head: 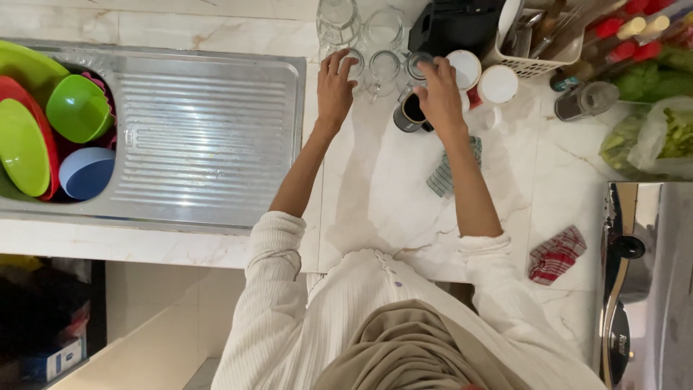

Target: Drying washed glasses and mugs with a cloth, organizing them on the counter, and then wiping down the countertop and stovetop.

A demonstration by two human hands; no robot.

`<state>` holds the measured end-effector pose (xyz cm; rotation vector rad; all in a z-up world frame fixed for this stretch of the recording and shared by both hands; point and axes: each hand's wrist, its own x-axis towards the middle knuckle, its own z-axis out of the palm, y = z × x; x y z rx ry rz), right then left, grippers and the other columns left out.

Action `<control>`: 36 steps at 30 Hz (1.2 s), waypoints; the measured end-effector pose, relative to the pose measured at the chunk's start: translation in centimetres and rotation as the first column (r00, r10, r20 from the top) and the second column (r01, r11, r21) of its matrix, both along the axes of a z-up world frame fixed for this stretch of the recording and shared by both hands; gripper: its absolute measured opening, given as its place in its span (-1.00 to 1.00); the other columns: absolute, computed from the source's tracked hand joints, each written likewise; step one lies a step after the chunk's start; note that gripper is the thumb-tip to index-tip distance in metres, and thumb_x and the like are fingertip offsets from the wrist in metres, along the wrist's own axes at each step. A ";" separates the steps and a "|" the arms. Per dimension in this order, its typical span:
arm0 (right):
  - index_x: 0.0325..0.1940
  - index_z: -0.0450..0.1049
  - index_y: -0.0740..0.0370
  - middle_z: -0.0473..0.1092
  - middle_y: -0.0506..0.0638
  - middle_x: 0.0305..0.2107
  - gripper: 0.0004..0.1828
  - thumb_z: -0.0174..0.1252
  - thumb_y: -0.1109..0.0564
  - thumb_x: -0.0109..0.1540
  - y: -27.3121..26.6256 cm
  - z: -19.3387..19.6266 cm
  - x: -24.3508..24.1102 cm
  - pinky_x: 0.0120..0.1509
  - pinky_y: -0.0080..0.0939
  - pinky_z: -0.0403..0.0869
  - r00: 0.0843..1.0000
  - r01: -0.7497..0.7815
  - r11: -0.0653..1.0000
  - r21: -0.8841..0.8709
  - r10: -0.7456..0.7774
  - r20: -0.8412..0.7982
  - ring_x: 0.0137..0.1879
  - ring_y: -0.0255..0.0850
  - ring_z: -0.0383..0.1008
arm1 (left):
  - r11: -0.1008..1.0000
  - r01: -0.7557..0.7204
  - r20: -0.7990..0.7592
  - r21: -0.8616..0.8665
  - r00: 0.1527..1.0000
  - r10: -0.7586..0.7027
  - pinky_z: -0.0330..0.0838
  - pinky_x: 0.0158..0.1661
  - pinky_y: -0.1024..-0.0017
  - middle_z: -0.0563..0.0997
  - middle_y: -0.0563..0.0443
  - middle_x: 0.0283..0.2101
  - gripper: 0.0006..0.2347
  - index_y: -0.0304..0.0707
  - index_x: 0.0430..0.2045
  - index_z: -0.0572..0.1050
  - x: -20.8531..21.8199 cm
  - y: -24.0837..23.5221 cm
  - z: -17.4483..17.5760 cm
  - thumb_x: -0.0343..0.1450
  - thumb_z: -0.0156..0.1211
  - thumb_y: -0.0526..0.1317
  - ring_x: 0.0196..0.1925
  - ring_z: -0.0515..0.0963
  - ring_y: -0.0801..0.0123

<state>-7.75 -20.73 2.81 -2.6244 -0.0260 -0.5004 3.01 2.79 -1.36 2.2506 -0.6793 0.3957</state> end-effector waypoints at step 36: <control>0.27 0.23 0.30 0.24 0.39 0.00 -0.23 0.47 -0.03 0.15 3.1 -0.1 -5.7 -0.07 0.22 0.51 0.923 0.385 0.855 0.349 -0.359 -0.138 -0.05 0.40 0.47 | 0.965 0.165 -0.305 -0.203 0.926 -0.222 0.55 -0.07 0.13 0.49 -0.10 0.12 -0.39 -0.14 0.20 0.26 -10.6 -9.5 -2.1 0.26 0.44 -0.34 0.06 0.59 -0.06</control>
